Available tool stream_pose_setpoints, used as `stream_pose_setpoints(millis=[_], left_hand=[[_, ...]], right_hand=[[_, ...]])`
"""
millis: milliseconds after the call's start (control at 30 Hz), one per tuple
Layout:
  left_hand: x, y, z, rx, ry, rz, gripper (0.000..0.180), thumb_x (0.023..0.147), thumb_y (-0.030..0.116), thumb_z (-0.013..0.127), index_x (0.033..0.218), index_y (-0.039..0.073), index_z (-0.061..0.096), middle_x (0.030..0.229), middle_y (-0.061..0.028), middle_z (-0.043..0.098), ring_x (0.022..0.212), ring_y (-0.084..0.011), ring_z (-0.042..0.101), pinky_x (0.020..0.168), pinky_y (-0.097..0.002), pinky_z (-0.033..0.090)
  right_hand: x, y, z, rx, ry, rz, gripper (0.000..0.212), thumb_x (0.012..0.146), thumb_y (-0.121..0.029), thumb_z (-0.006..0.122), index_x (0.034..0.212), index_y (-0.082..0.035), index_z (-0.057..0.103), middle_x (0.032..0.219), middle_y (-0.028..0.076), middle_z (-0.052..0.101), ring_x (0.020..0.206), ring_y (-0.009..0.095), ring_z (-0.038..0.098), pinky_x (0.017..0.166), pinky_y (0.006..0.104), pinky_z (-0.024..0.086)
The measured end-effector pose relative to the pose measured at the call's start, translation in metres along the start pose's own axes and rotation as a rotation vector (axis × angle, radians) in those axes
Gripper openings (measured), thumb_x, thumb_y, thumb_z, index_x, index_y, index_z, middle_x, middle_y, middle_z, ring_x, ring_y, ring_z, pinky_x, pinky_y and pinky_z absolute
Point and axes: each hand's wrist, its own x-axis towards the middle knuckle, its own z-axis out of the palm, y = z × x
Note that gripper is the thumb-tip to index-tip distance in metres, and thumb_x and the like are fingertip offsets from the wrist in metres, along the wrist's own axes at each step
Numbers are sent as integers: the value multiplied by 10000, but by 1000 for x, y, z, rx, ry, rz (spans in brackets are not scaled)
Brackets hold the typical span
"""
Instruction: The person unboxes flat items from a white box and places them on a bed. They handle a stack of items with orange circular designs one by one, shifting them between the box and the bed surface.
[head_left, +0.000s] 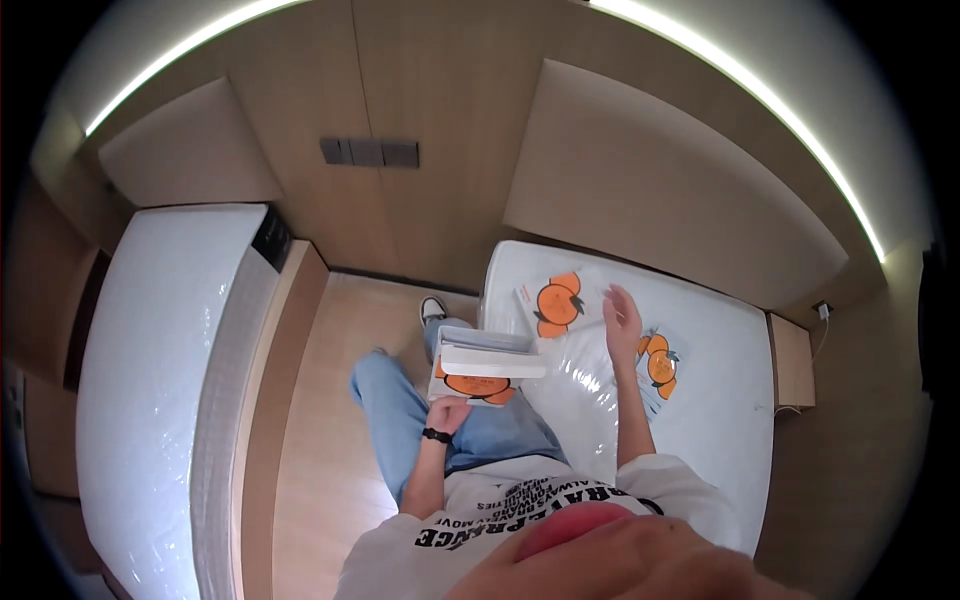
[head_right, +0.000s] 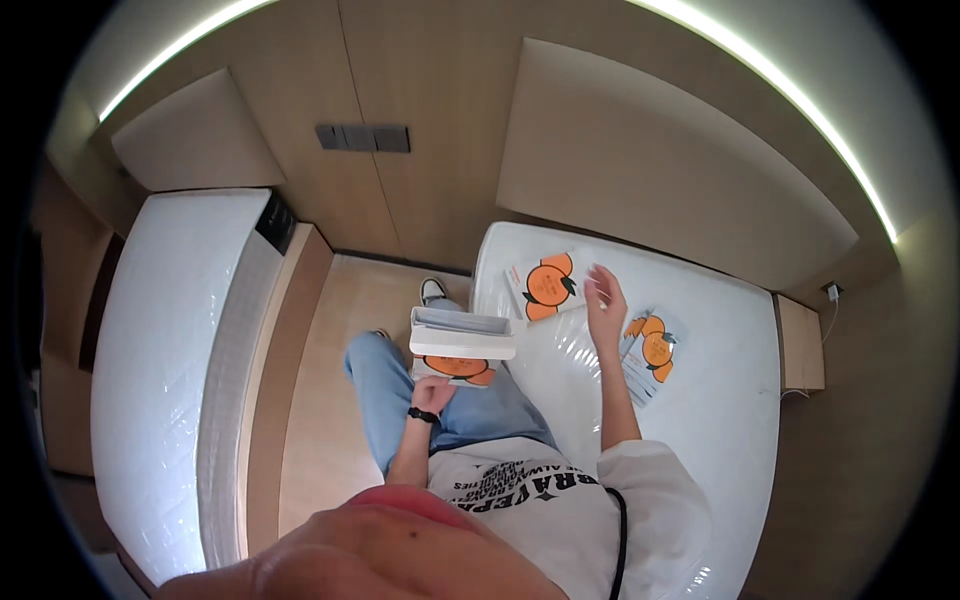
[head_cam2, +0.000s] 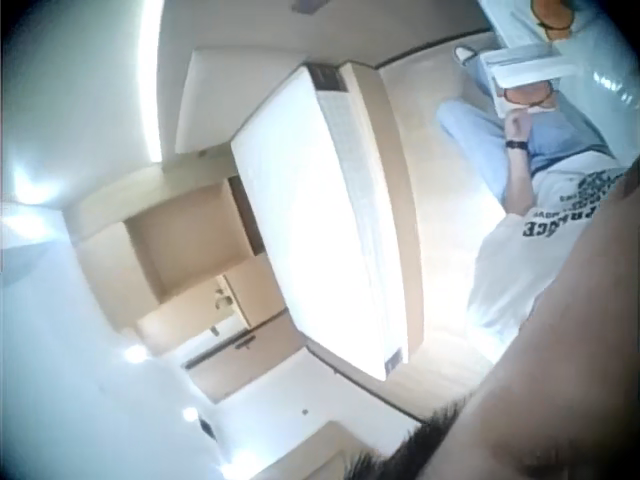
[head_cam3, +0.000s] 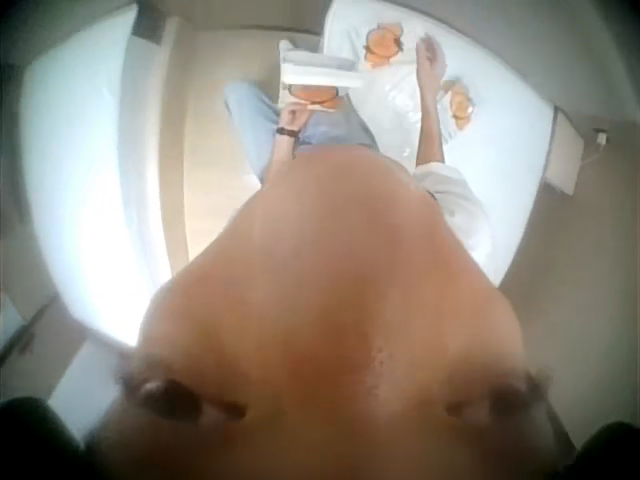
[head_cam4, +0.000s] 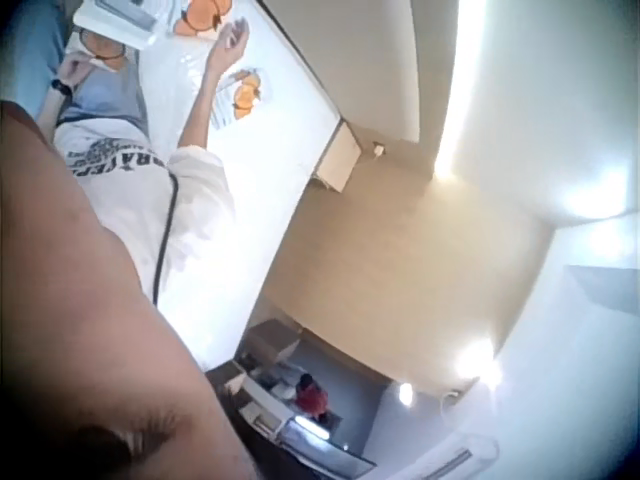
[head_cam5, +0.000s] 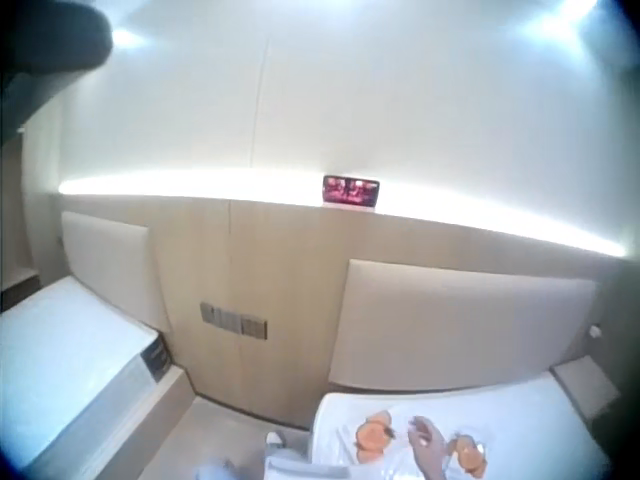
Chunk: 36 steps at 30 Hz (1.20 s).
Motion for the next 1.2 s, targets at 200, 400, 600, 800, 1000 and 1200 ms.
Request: stream_pose_setpoints(millis=[200, 400, 600, 800, 1000, 1200], left_hand=[[-1, 1, 12, -29, -80, 65, 586, 703, -87, 540, 1278, 18, 497, 1277, -113, 560, 1231, -290, 473, 1090, -432, 285], [8, -2, 10, 2, -130, -24, 595, 696, -79, 555, 1279, 21, 495, 1276, -120, 561, 1233, -288, 474, 1080, -436, 302], [-8, 9, 4, -17, -79, 38, 590, 709, -130, 533, 1274, 35, 488, 1244, -110, 575, 1190, -292, 510, 1025, -442, 365], [-4, 6, 22, -12, -98, 47, 567, 709, -123, 535, 1253, 36, 506, 1226, -104, 586, 1175, -286, 520, 1009, -431, 381], [-6, 6, -13, -38, -27, -49, 555, 716, -114, 534, 1247, 48, 511, 1213, -99, 589, 1167, -281, 522, 1005, -422, 380], [-9, 6, 19, -31, -71, 80, 595, 713, -120, 528, 1278, 63, 485, 1251, -92, 563, 1210, -279, 487, 1030, -441, 357]], right_hand=[[-36, 165, -25, -680, -170, 506, 731, 848, -538, 559, 1337, -9, 433, 1245, 264, 519, 1152, 371, 514, 953, 438, 428], [-2, 233, -9, -367, 16, 782, 899, 761, -663, 586, 1299, 43, 441, 1291, 222, 467, 1158, 367, 508, 941, 464, 431], [3, 141, 75, -710, 279, 805, 900, 671, -654, 686, 1233, 6, 446, 1200, 189, 562, 1088, 351, 563, 917, 453, 446], [4, 208, 40, -354, 386, 633, 735, 640, -378, 832, 1140, 15, 465, 1065, 138, 603, 934, 285, 610, 842, 394, 494], [-4, 194, 11, -207, 220, 624, 555, 706, -228, 792, 1134, -28, 501, 1001, 117, 600, 805, 215, 608, 772, 347, 505], [-25, 135, -88, -1325, 496, 226, 774, 676, -363, 782, 1307, -90, 426, 1102, 146, 600, 1113, 290, 520, 927, 382, 418]])
